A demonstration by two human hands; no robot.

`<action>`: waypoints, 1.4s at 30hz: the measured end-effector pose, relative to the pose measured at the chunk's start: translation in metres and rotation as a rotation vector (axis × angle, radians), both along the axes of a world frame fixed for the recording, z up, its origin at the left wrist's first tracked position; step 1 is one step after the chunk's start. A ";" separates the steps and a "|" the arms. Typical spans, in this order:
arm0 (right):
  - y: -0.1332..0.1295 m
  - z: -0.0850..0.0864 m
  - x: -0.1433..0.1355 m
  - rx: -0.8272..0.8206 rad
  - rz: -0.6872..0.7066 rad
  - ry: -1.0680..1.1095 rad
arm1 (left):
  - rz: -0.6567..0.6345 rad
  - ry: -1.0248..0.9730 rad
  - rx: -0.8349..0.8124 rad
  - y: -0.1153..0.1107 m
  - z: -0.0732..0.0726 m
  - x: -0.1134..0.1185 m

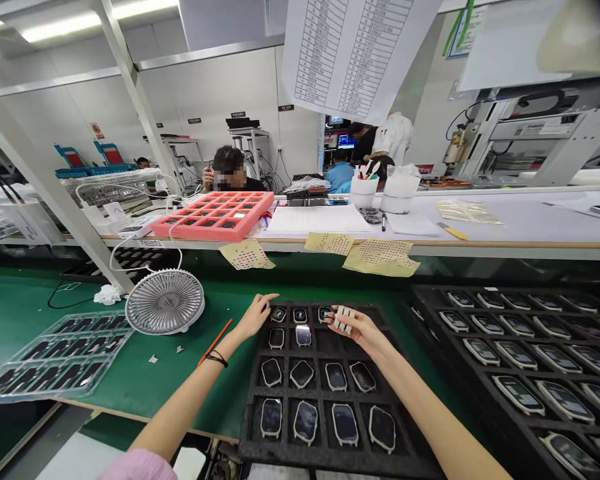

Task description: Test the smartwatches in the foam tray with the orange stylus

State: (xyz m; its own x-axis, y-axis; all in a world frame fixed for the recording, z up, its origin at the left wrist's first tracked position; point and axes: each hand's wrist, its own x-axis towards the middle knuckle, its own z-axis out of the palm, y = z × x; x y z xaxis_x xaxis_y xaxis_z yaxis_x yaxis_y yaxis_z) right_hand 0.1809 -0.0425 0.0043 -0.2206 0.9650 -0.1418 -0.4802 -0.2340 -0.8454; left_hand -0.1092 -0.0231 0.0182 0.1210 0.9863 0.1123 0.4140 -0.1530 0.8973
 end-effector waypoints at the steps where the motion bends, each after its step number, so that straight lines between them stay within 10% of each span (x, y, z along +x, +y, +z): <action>1: 0.001 0.000 0.001 0.001 -0.009 0.002 | -0.031 0.046 0.029 0.001 0.001 -0.003; 7: 0.002 0.000 0.005 0.003 -0.029 0.007 | -0.318 0.853 0.283 0.012 -0.003 -0.013; 17: 0.005 0.002 0.010 -0.012 -0.017 0.055 | -0.414 1.293 0.462 0.007 0.004 -0.031; 27: 0.007 -0.004 0.017 0.020 0.006 0.064 | -0.359 1.346 0.478 0.022 -0.006 0.007; 42: 0.003 0.003 0.014 0.015 -0.010 0.084 | -0.410 1.347 0.449 -0.002 -0.006 -0.007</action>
State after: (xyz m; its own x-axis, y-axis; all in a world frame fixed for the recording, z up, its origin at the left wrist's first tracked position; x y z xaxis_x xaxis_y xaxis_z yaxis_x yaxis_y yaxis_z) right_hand 0.1946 -0.0399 0.0074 -0.2213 0.9691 -0.1086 -0.5519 -0.2163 -0.8054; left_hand -0.1161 -0.0249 0.0121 0.6351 0.7719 -0.0289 0.7379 -0.6173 -0.2728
